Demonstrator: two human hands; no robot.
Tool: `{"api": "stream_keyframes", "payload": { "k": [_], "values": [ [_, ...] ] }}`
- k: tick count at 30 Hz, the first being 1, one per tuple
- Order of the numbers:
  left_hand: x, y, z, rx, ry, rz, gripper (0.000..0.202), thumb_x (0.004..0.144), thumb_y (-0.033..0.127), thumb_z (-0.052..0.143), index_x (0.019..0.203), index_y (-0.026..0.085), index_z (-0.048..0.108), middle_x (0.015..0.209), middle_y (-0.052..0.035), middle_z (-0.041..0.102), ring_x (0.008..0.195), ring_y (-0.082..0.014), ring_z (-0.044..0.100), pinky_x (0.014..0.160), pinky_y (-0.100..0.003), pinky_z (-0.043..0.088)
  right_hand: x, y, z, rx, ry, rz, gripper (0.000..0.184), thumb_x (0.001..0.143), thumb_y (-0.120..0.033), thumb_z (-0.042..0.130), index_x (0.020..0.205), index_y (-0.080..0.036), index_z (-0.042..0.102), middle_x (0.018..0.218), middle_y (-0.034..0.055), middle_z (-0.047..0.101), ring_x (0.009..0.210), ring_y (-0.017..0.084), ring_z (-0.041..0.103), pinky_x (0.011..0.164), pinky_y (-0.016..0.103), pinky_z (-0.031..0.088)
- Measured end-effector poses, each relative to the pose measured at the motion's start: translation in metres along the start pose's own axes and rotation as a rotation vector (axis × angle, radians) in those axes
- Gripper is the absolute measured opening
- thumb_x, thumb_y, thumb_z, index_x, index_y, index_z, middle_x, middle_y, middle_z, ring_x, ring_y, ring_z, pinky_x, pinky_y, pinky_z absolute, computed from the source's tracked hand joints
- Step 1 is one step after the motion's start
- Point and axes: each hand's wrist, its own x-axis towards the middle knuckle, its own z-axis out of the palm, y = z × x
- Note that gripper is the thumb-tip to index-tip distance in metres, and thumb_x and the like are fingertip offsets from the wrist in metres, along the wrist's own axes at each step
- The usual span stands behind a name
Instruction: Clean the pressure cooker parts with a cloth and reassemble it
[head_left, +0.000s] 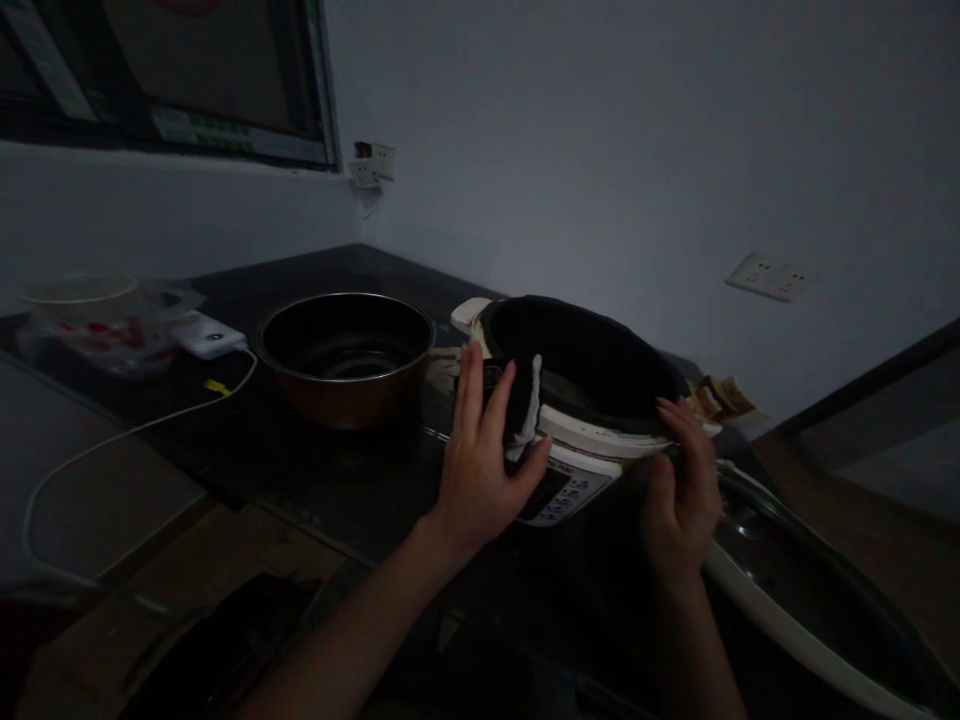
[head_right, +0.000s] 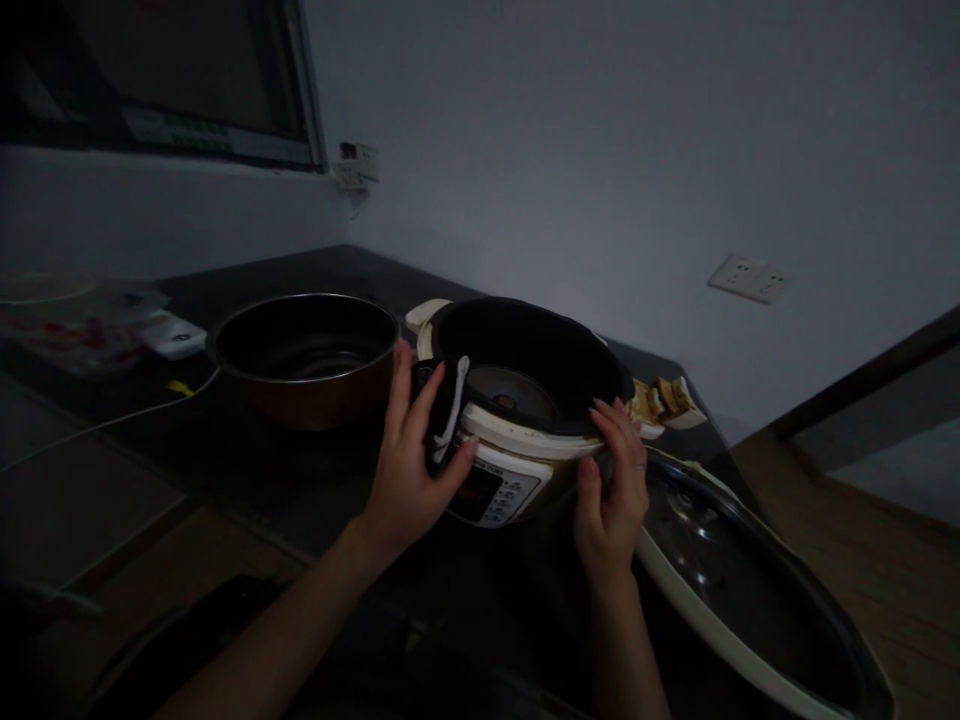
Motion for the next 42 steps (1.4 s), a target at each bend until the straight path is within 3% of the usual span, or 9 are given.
{"api": "stream_keyframes", "payload": {
  "k": [3, 7, 13, 18, 23, 26, 30, 38, 42],
  "values": [
    [0.007, 0.004, 0.004, -0.024, 0.013, -0.020, 0.064, 0.091, 0.027, 0.051, 0.149, 0.022, 0.024, 0.161, -0.0122, 0.010, 0.148, -0.0286, 0.008, 0.118, -0.051, 0.016, 0.000, 0.000, 0.001, 0.010, 0.008, -0.005, 0.039, 0.093, -0.023, 0.045, 0.131, -0.020, 0.054, 0.134, 0.0105, 0.056, 0.132, 0.029, 0.044, 0.111, 0.058, 0.029],
    [0.004, 0.012, 0.014, -0.072, 0.015, -0.148, 0.061, 0.097, 0.028, 0.037, 0.152, 0.028, 0.011, 0.162, -0.0075, 0.005, 0.148, -0.0262, 0.002, 0.119, -0.052, 0.009, -0.001, -0.002, 0.002, 0.023, 0.021, -0.004, 0.039, 0.094, -0.024, 0.044, 0.132, -0.019, 0.053, 0.135, 0.0114, 0.055, 0.133, 0.030, 0.043, 0.110, 0.058, 0.029],
    [-0.034, 0.006, 0.025, -0.205, 0.022, -0.284, 0.063, 0.099, 0.034, 0.033, 0.152, 0.037, -0.001, 0.162, -0.0005, -0.005, 0.148, -0.0242, -0.001, 0.120, -0.051, 0.008, -0.001, -0.004, 0.003, 0.018, 0.024, 0.016, 0.039, 0.094, -0.024, 0.044, 0.132, -0.017, 0.053, 0.136, 0.0122, 0.054, 0.134, 0.030, 0.042, 0.110, 0.059, 0.028],
    [-0.058, -0.003, 0.025, -0.224, -0.027, -0.342, 0.065, 0.099, 0.033, 0.033, 0.152, 0.032, -0.005, 0.162, -0.0077, 0.000, 0.148, -0.0251, 0.002, 0.119, -0.053, 0.009, -0.002, -0.003, 0.004, 0.020, 0.037, 0.018, 0.039, 0.094, -0.023, 0.046, 0.131, -0.017, 0.053, 0.136, 0.0125, 0.054, 0.134, 0.030, 0.042, 0.111, 0.058, 0.028],
    [-0.040, -0.008, 0.009, -0.093, -0.049, -0.210, 0.084, 0.088, 0.039, 0.058, 0.152, 0.025, 0.004, 0.161, -0.0159, 0.007, 0.147, -0.0308, 0.009, 0.117, -0.057, 0.014, -0.003, -0.002, 0.005, 0.014, 0.042, 0.026, 0.039, 0.093, -0.023, 0.046, 0.132, -0.018, 0.053, 0.136, 0.0124, 0.054, 0.134, 0.029, 0.042, 0.111, 0.058, 0.028],
    [-0.018, -0.011, 0.001, -0.159, -0.025, -0.113, 0.077, 0.088, 0.036, 0.059, 0.150, 0.024, 0.015, 0.160, -0.0152, 0.013, 0.147, -0.0289, 0.016, 0.117, -0.051, 0.023, -0.003, -0.002, 0.006, 0.026, 0.055, 0.030, 0.038, 0.093, -0.025, 0.047, 0.129, -0.018, 0.054, 0.136, 0.0128, 0.054, 0.134, 0.030, 0.043, 0.110, 0.059, 0.028],
    [0.005, -0.016, 0.002, -0.191, -0.025, -0.049, 0.063, 0.091, 0.033, 0.053, 0.148, 0.029, 0.026, 0.160, -0.0085, 0.017, 0.147, -0.0270, 0.014, 0.118, -0.051, 0.019, -0.003, 0.000, 0.006, 0.022, 0.046, 0.037, 0.038, 0.093, -0.026, 0.048, 0.130, -0.018, 0.054, 0.137, 0.0129, 0.054, 0.134, 0.030, 0.043, 0.110, 0.060, 0.028],
    [-0.006, -0.017, 0.017, -0.251, 0.051, -0.143, 0.056, 0.100, 0.029, 0.030, 0.152, 0.034, 0.012, 0.162, -0.0017, 0.010, 0.148, -0.0201, 0.009, 0.120, -0.047, 0.014, -0.003, -0.002, 0.008, -0.004, 0.065, 0.029, 0.039, 0.093, -0.025, 0.046, 0.132, -0.017, 0.053, 0.137, 0.0126, 0.053, 0.135, 0.030, 0.041, 0.110, 0.060, 0.026],
    [-0.032, -0.025, 0.026, -0.380, 0.099, -0.373, 0.055, 0.100, 0.034, 0.028, 0.152, 0.025, 0.014, 0.160, -0.0064, 0.018, 0.147, -0.0192, 0.013, 0.121, -0.045, 0.012, -0.003, -0.004, 0.009, -0.023, 0.081, 0.030, 0.040, 0.094, -0.027, 0.047, 0.132, -0.017, 0.053, 0.136, 0.0129, 0.055, 0.135, 0.031, 0.042, 0.111, 0.060, 0.026]
  ]
}}
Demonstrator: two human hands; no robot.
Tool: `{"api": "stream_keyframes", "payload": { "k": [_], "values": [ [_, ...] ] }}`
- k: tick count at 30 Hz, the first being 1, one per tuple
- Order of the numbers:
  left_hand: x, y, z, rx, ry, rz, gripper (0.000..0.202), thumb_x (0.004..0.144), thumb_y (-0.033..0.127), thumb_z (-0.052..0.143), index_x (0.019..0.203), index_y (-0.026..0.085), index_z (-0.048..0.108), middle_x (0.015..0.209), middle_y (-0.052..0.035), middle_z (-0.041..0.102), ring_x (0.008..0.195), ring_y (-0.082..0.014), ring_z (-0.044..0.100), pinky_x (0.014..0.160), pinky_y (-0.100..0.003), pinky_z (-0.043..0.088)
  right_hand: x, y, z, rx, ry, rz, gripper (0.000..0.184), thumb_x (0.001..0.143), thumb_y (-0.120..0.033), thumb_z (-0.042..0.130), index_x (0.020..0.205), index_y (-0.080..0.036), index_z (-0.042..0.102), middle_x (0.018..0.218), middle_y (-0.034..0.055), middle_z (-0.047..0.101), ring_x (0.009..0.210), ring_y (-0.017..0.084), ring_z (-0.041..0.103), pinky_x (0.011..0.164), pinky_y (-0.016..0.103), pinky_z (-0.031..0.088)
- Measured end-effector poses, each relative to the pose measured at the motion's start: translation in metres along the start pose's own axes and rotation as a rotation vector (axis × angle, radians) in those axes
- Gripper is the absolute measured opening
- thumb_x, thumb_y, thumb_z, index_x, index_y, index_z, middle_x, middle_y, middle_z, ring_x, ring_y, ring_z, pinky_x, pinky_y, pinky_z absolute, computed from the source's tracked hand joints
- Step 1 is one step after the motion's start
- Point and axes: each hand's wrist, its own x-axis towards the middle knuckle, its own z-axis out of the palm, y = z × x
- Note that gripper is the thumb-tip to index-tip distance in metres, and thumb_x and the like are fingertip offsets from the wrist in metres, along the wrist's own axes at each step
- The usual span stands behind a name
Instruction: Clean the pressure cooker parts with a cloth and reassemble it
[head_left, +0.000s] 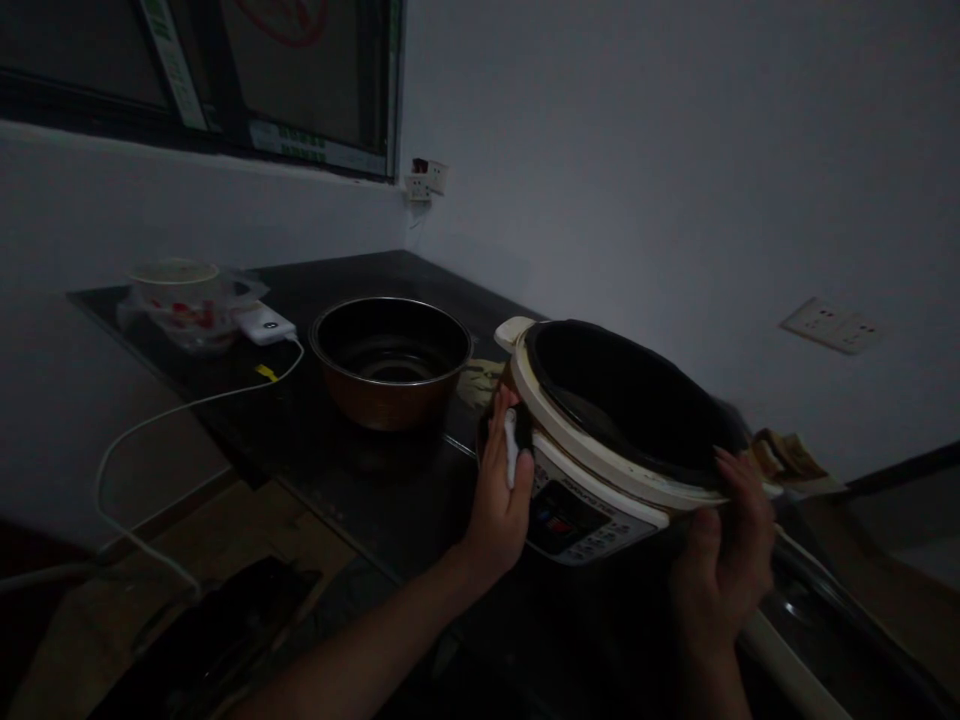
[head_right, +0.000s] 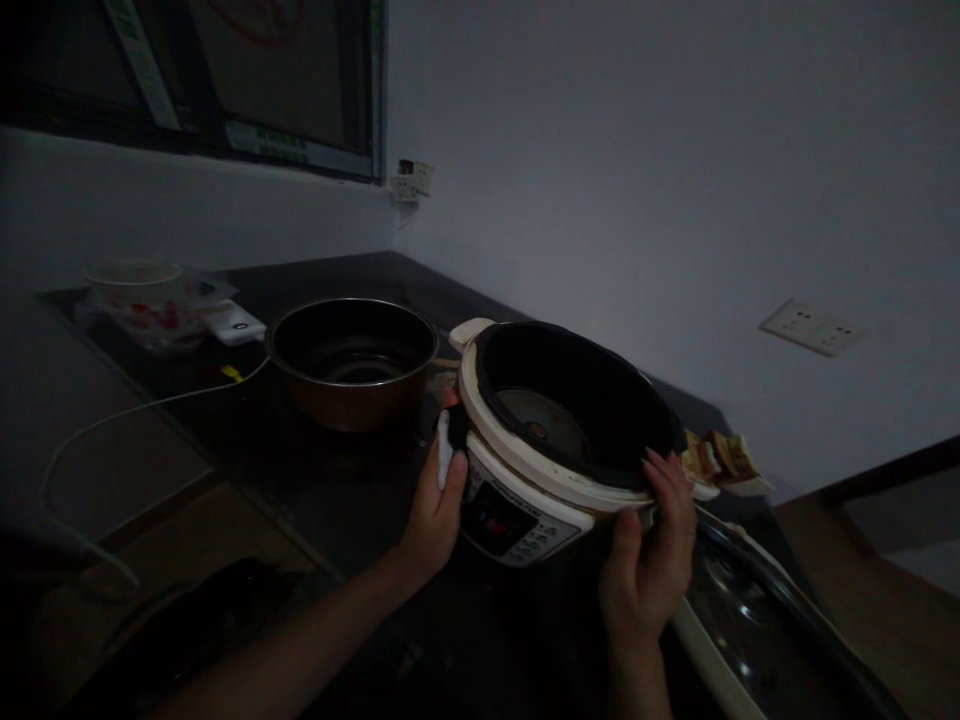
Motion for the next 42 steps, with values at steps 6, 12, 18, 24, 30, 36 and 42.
{"api": "stream_keyframes", "payload": {
  "k": [6, 12, 18, 24, 30, 36, 42],
  "values": [
    [-0.045, -0.037, 0.005, -0.133, 0.052, -0.360, 0.059, 0.099, 0.042, 0.031, 0.151, 0.018, 0.017, 0.157, -0.0158, 0.026, 0.146, -0.0236, 0.016, 0.115, -0.054, 0.025, 0.000, -0.002, 0.002, -0.013, 0.015, -0.017, 0.040, 0.094, -0.026, 0.045, 0.132, -0.015, 0.053, 0.136, 0.0133, 0.055, 0.134, 0.030, 0.042, 0.111, 0.059, 0.027],
    [-0.042, -0.025, 0.003, -0.051, 0.005, -0.207, 0.056, 0.100, 0.035, 0.031, 0.152, 0.026, 0.013, 0.161, -0.0089, 0.010, 0.147, -0.0217, 0.008, 0.119, -0.051, 0.014, 0.000, -0.002, 0.004, 0.007, 0.030, -0.005, 0.040, 0.094, -0.030, 0.045, 0.131, -0.016, 0.054, 0.135, 0.0127, 0.055, 0.133, 0.031, 0.043, 0.110, 0.060, 0.027],
    [0.009, 0.012, -0.005, 0.103, -0.130, 0.227, 0.061, 0.099, 0.031, 0.032, 0.152, 0.034, 0.001, 0.162, -0.0046, 0.004, 0.147, -0.0229, 0.004, 0.119, -0.052, 0.009, 0.000, -0.002, 0.006, -0.013, 0.040, -0.024, 0.041, 0.095, -0.031, 0.044, 0.132, -0.017, 0.053, 0.135, 0.0133, 0.055, 0.132, 0.032, 0.044, 0.109, 0.059, 0.028],
    [-0.020, 0.001, 0.000, 0.031, -0.052, -0.009, 0.057, 0.100, 0.036, 0.029, 0.153, 0.028, 0.008, 0.161, -0.0074, 0.011, 0.147, -0.0221, 0.008, 0.119, -0.051, 0.013, 0.001, -0.003, 0.008, -0.028, 0.035, -0.034, 0.042, 0.096, -0.032, 0.042, 0.134, -0.018, 0.052, 0.135, 0.0133, 0.054, 0.131, 0.032, 0.044, 0.109, 0.059, 0.027],
    [-0.063, -0.029, 0.001, -0.135, -0.012, -0.499, 0.064, 0.098, 0.049, 0.028, 0.152, 0.018, 0.014, 0.160, -0.0134, 0.013, 0.146, -0.0253, 0.012, 0.116, -0.054, 0.021, 0.001, -0.005, 0.010, -0.019, 0.057, -0.044, 0.042, 0.096, -0.032, 0.042, 0.133, -0.016, 0.053, 0.135, 0.0141, 0.054, 0.131, 0.033, 0.044, 0.110, 0.059, 0.027],
    [-0.039, -0.009, 0.003, -0.180, 0.015, -0.377, 0.058, 0.099, 0.045, 0.028, 0.152, 0.024, 0.018, 0.162, -0.0066, 0.008, 0.148, -0.0228, 0.005, 0.120, -0.050, 0.007, 0.001, -0.005, 0.002, -0.125, 0.015, -0.039, 0.044, 0.097, -0.028, 0.038, 0.137, -0.015, 0.050, 0.138, 0.0141, 0.054, 0.131, 0.032, 0.045, 0.108, 0.058, 0.031],
    [0.027, 0.025, -0.005, 0.017, -0.162, 0.254, 0.058, 0.099, 0.031, 0.034, 0.151, 0.037, 0.011, 0.162, 0.0010, 0.007, 0.148, -0.0231, 0.004, 0.120, -0.051, 0.004, 0.013, -0.012, -0.008, -0.290, -0.082, -0.102, 0.046, 0.100, -0.032, 0.030, 0.133, -0.013, 0.055, 0.134, 0.0161, 0.056, 0.130, 0.032, 0.047, 0.110, 0.059, 0.026]
  ]
}}
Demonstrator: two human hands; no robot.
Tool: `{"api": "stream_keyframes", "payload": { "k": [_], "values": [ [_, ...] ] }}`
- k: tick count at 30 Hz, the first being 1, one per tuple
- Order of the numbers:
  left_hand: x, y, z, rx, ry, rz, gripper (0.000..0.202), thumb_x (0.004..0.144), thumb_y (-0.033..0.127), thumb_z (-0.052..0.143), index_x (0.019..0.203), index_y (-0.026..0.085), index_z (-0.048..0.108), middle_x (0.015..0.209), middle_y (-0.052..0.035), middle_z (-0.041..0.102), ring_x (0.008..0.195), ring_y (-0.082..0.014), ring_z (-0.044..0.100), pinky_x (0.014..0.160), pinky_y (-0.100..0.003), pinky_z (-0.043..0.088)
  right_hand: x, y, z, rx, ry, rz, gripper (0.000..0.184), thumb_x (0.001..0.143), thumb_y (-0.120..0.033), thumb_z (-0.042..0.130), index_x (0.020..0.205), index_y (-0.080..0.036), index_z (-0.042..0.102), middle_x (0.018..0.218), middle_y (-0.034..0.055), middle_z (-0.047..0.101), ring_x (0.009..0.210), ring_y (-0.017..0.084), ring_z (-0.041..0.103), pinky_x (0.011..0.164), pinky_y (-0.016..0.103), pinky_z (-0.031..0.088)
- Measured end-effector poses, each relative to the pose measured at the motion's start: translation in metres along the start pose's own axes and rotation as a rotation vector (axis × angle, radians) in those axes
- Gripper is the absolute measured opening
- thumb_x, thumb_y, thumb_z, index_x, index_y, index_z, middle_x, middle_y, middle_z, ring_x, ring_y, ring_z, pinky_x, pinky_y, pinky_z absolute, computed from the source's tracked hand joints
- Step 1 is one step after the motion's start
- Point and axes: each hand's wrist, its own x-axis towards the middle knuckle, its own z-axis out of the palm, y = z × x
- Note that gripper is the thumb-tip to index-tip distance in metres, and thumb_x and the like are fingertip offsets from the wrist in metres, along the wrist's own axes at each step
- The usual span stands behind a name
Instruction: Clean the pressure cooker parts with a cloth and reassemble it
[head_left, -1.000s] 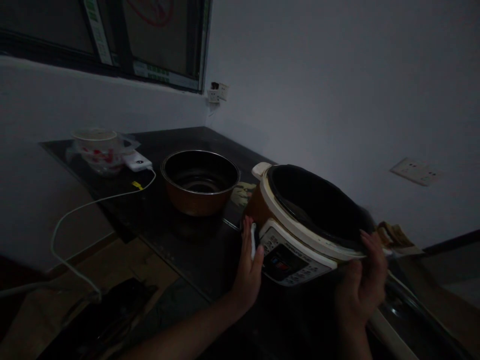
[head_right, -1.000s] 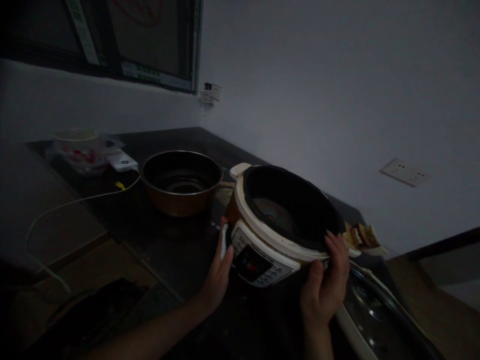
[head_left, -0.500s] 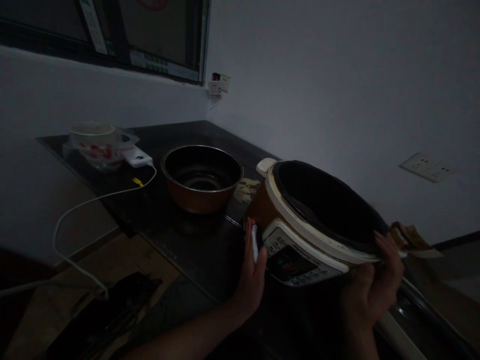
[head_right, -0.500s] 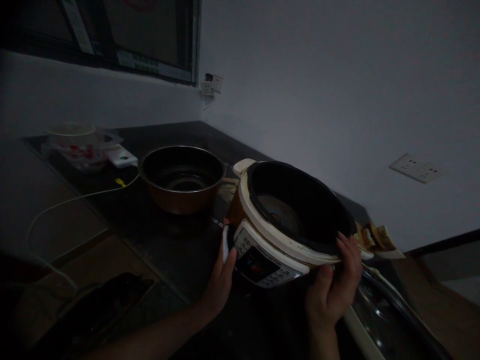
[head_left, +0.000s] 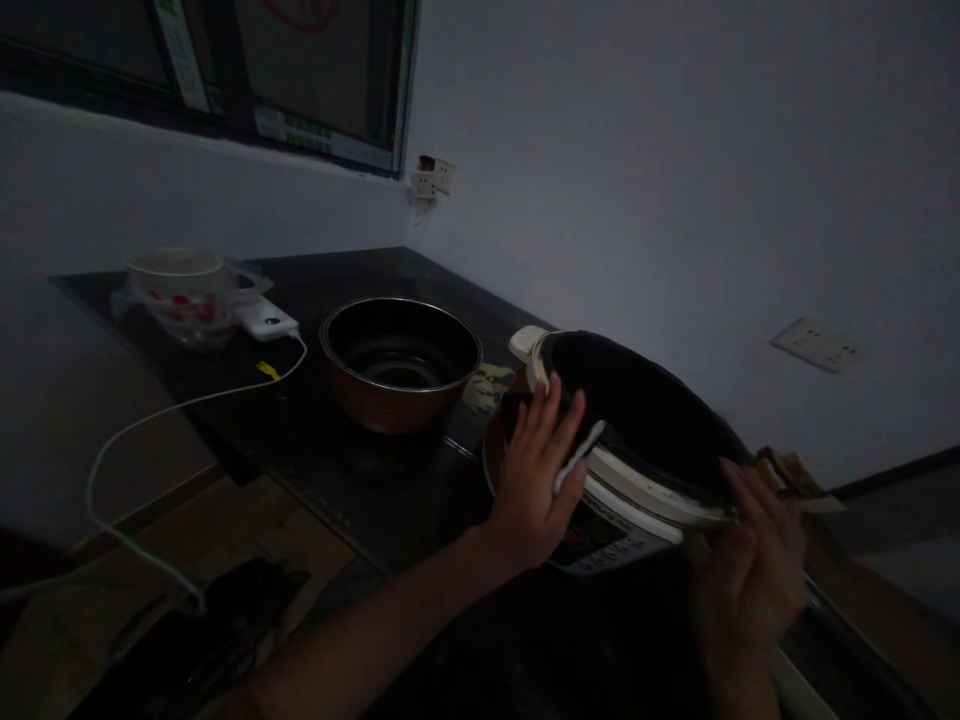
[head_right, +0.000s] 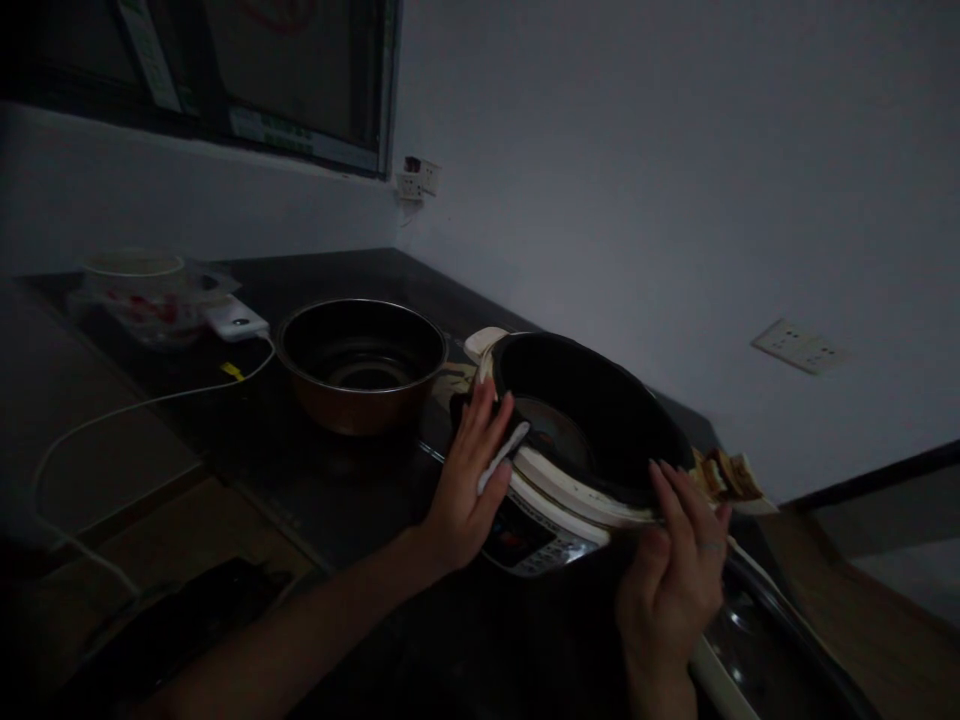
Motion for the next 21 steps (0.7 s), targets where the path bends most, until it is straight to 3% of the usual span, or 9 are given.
{"api": "stream_keyframes", "payload": {
  "k": [3, 5, 7, 10, 12, 16, 21],
  "values": [
    [0.017, 0.000, -0.005, 0.027, -0.010, 0.071, 0.057, 0.099, 0.030, 0.034, 0.152, 0.036, 0.013, 0.161, -0.0009, 0.014, 0.148, -0.0234, 0.008, 0.120, -0.051, 0.006, 0.017, -0.013, 0.000, -0.016, -0.084, -0.062, 0.042, 0.099, -0.031, 0.032, 0.124, -0.012, 0.061, 0.128, 0.0167, 0.060, 0.125, 0.030, 0.051, 0.110, 0.055, 0.029],
    [0.016, -0.004, -0.002, -0.002, 0.081, 0.060, 0.056, 0.098, 0.029, 0.034, 0.151, 0.034, 0.017, 0.161, -0.0028, 0.017, 0.148, -0.0236, 0.011, 0.120, -0.049, 0.010, 0.030, -0.024, 0.002, -0.054, -0.175, -0.138, 0.039, 0.098, -0.032, 0.036, 0.117, -0.012, 0.063, 0.118, 0.0154, 0.065, 0.114, 0.028, 0.059, 0.104, 0.048, 0.038],
    [0.007, -0.010, 0.003, -0.001, 0.218, 0.018, 0.054, 0.096, 0.033, 0.042, 0.148, 0.032, 0.027, 0.159, -0.0058, 0.022, 0.146, -0.0260, 0.017, 0.118, -0.048, 0.017, 0.043, -0.036, 0.006, -0.155, -0.287, -0.218, 0.037, 0.098, -0.034, 0.037, 0.113, -0.014, 0.064, 0.106, 0.0120, 0.070, 0.098, 0.026, 0.065, 0.089, 0.040, 0.047],
    [-0.013, -0.019, 0.009, 0.037, 0.322, -0.045, 0.058, 0.088, 0.044, 0.057, 0.141, 0.029, 0.040, 0.147, -0.0107, 0.037, 0.138, -0.0295, 0.034, 0.114, -0.047, 0.029, 0.059, -0.052, 0.012, -0.286, -0.407, -0.303, 0.037, 0.099, -0.037, 0.036, 0.105, -0.017, 0.066, 0.092, 0.0068, 0.072, 0.077, 0.022, 0.067, 0.066, 0.030, 0.046],
    [-0.025, -0.023, 0.011, 0.046, 0.270, -0.044, 0.066, 0.086, 0.046, 0.059, 0.145, 0.028, 0.036, 0.145, -0.0116, 0.039, 0.137, -0.0298, 0.036, 0.113, -0.046, 0.030, 0.066, -0.058, 0.016, -0.324, -0.435, -0.353, 0.038, 0.099, -0.038, 0.035, 0.094, -0.018, 0.066, 0.081, 0.0044, 0.071, 0.067, 0.019, 0.065, 0.056, 0.027, 0.040],
    [-0.037, -0.027, 0.010, 0.051, 0.113, -0.006, 0.069, 0.093, 0.030, 0.047, 0.153, 0.031, 0.012, 0.159, -0.0084, 0.020, 0.147, -0.0271, 0.017, 0.118, -0.047, 0.018, 0.066, -0.064, 0.021, -0.456, -0.421, -0.400, 0.045, 0.099, -0.038, 0.033, 0.066, -0.020, 0.058, 0.055, 0.0018, 0.061, 0.047, 0.016, 0.055, 0.045, 0.026, 0.026],
    [-0.020, -0.025, 0.006, 0.023, 0.086, 0.053, 0.065, 0.095, 0.023, 0.038, 0.153, 0.033, 0.010, 0.161, -0.0027, 0.014, 0.147, -0.0243, 0.012, 0.120, -0.047, 0.012, 0.059, -0.062, 0.023, -0.530, -0.311, -0.410, 0.046, 0.099, -0.036, 0.035, 0.059, -0.021, 0.051, 0.048, 0.0017, 0.055, 0.045, 0.016, 0.051, 0.046, 0.026, 0.022]
  ]
}}
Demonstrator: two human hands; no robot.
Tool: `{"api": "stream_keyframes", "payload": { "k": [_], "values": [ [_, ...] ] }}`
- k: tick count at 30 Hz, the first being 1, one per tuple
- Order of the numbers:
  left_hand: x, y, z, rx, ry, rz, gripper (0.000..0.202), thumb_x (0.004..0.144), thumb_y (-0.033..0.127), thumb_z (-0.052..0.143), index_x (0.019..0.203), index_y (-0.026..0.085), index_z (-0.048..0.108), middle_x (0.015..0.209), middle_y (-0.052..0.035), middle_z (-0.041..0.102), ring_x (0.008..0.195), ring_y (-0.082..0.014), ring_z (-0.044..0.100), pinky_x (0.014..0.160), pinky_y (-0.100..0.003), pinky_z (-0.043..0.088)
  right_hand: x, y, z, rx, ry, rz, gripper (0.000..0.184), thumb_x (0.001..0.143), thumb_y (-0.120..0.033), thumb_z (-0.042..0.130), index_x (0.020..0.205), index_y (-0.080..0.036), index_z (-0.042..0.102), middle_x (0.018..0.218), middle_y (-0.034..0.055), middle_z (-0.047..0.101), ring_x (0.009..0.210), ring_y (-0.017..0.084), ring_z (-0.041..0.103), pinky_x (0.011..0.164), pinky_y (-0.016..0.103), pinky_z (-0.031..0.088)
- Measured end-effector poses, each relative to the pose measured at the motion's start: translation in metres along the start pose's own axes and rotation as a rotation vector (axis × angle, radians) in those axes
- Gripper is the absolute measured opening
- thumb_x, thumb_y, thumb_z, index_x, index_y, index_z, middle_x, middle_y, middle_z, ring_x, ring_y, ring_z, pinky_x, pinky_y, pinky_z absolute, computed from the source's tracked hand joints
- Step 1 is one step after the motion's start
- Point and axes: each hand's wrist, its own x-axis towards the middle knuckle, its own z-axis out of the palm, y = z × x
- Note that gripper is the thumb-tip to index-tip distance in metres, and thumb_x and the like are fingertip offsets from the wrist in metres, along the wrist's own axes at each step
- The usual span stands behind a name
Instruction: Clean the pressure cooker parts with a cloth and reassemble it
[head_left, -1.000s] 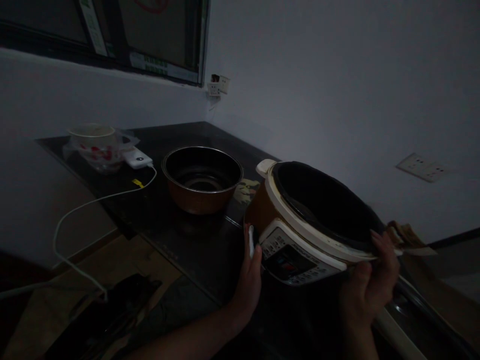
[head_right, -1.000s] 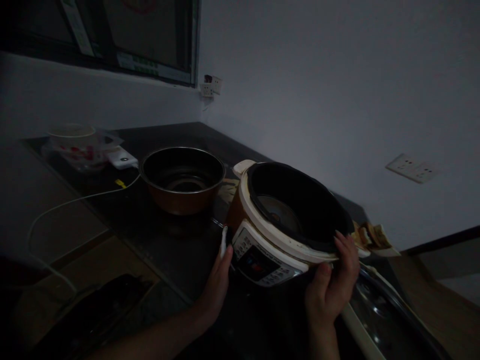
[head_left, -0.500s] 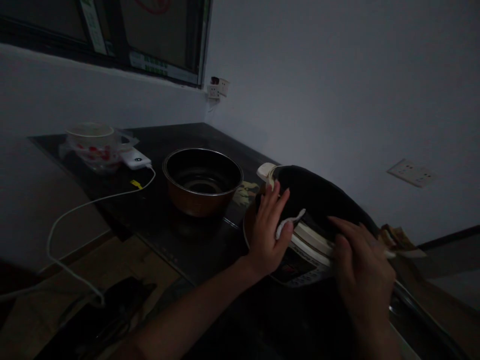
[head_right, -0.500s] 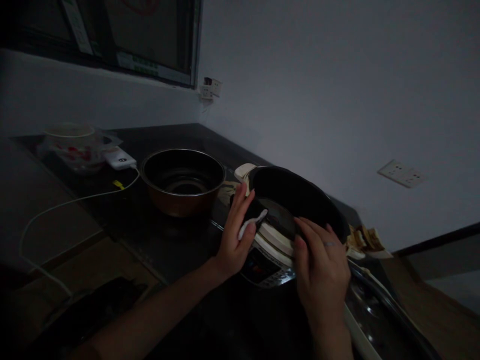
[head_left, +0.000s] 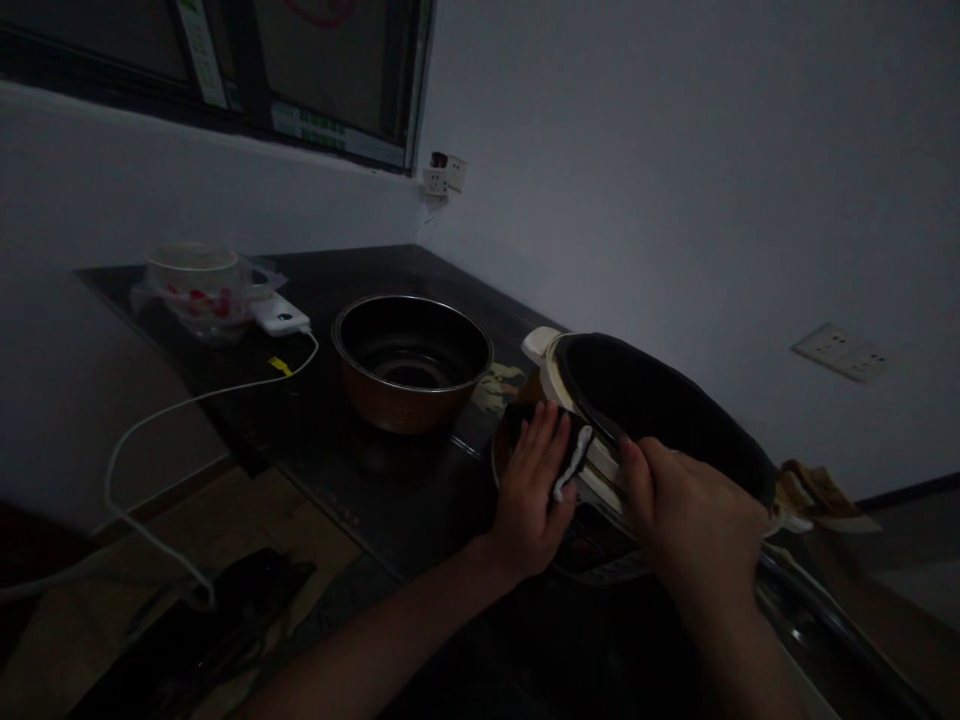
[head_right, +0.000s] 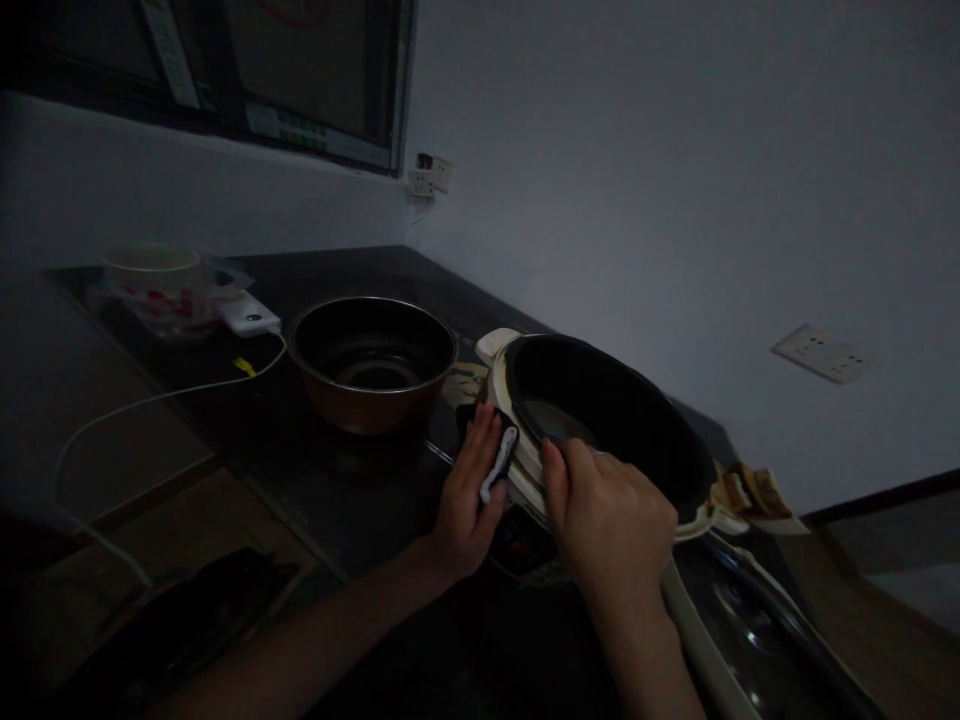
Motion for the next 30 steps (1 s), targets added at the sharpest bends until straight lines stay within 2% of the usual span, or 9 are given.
{"api": "stream_keyframes", "payload": {
  "k": [3, 6, 9, 14, 16, 19, 25, 27, 30],
  "values": [
    [0.017, 0.004, 0.000, -0.039, 0.013, 0.005, 0.061, 0.097, 0.024, 0.037, 0.152, 0.036, 0.012, 0.161, 0.0000, 0.016, 0.147, -0.0228, 0.012, 0.120, -0.046, 0.009, -0.001, 0.001, 0.001, 0.019, 0.009, -0.017, 0.045, 0.098, -0.037, 0.035, 0.060, -0.021, 0.052, 0.048, 0.0014, 0.053, 0.045, 0.016, 0.051, 0.047, 0.026, 0.021],
    [0.016, 0.007, 0.003, -0.092, 0.062, -0.083, 0.057, 0.099, 0.028, 0.034, 0.151, 0.038, 0.014, 0.161, 0.0022, 0.015, 0.148, -0.0213, 0.012, 0.121, -0.045, 0.007, -0.001, 0.002, 0.001, 0.050, 0.012, -0.030, 0.044, 0.098, -0.037, 0.036, 0.060, -0.021, 0.052, 0.049, 0.0011, 0.053, 0.045, 0.016, 0.051, 0.048, 0.026, 0.022],
    [-0.004, 0.002, 0.009, -0.164, 0.141, -0.317, 0.053, 0.100, 0.032, 0.031, 0.151, 0.035, 0.018, 0.161, 0.0026, 0.014, 0.148, -0.0191, 0.009, 0.121, -0.042, 0.008, -0.001, 0.004, 0.000, 0.077, 0.017, -0.039, 0.044, 0.098, -0.036, 0.037, 0.059, -0.021, 0.051, 0.048, 0.0006, 0.053, 0.046, 0.016, 0.051, 0.048, 0.026, 0.023],
    [-0.038, -0.017, 0.012, -0.348, 0.253, -0.858, 0.058, 0.098, 0.041, 0.031, 0.152, 0.024, 0.019, 0.162, -0.0017, 0.012, 0.148, -0.0176, 0.011, 0.121, -0.037, 0.011, -0.002, 0.009, 0.002, 0.102, 0.037, -0.061, 0.044, 0.098, -0.036, 0.037, 0.059, -0.020, 0.052, 0.047, 0.0001, 0.051, 0.045, 0.015, 0.050, 0.047, 0.026, 0.023],
    [-0.040, -0.020, 0.012, -0.387, 0.259, -0.954, 0.058, 0.098, 0.043, 0.031, 0.152, 0.025, 0.019, 0.162, -0.0009, 0.011, 0.148, -0.0181, 0.011, 0.121, -0.037, 0.012, -0.003, 0.012, 0.004, 0.117, 0.049, -0.072, 0.044, 0.098, -0.036, 0.037, 0.059, -0.020, 0.053, 0.047, 0.0002, 0.052, 0.045, 0.015, 0.051, 0.048, 0.026, 0.025],
    [-0.026, -0.011, 0.011, -0.348, 0.237, -0.849, 0.058, 0.098, 0.040, 0.030, 0.152, 0.024, 0.018, 0.162, -0.0010, 0.010, 0.148, -0.0174, 0.008, 0.121, -0.037, 0.009, -0.005, 0.016, 0.007, 0.149, 0.062, -0.090, 0.044, 0.098, -0.036, 0.036, 0.060, -0.020, 0.054, 0.048, 0.0004, 0.053, 0.046, 0.015, 0.052, 0.049, 0.026, 0.027],
    [0.016, 0.023, 0.010, -0.067, 0.044, -0.196, 0.058, 0.099, 0.032, 0.032, 0.152, 0.037, 0.010, 0.161, 0.0030, 0.006, 0.148, -0.0226, 0.004, 0.121, -0.047, 0.003, -0.011, 0.029, 0.006, 0.214, 0.052, -0.155, 0.039, 0.097, -0.033, 0.039, 0.067, -0.019, 0.057, 0.051, -0.0001, 0.054, 0.047, 0.014, 0.053, 0.050, 0.025, 0.030],
    [0.021, 0.029, 0.009, -0.003, 0.000, -0.111, 0.060, 0.098, 0.032, 0.035, 0.151, 0.039, 0.008, 0.161, 0.0032, 0.006, 0.148, -0.0254, 0.004, 0.120, -0.051, 0.005, -0.012, 0.032, 0.004, 0.236, 0.065, -0.164, 0.040, 0.098, -0.032, 0.036, 0.066, -0.018, 0.056, 0.050, -0.0001, 0.053, 0.046, 0.014, 0.052, 0.050, 0.026, 0.031],
    [0.013, 0.030, 0.010, 0.016, -0.009, -0.148, 0.061, 0.098, 0.031, 0.035, 0.151, 0.040, 0.007, 0.161, 0.0032, 0.006, 0.148, -0.0254, 0.004, 0.120, -0.052, 0.004, -0.012, 0.034, 0.003, 0.256, 0.071, -0.176, 0.042, 0.099, -0.033, 0.035, 0.065, -0.018, 0.056, 0.049, 0.0002, 0.053, 0.045, 0.014, 0.051, 0.049, 0.026, 0.031]
  ]
}}
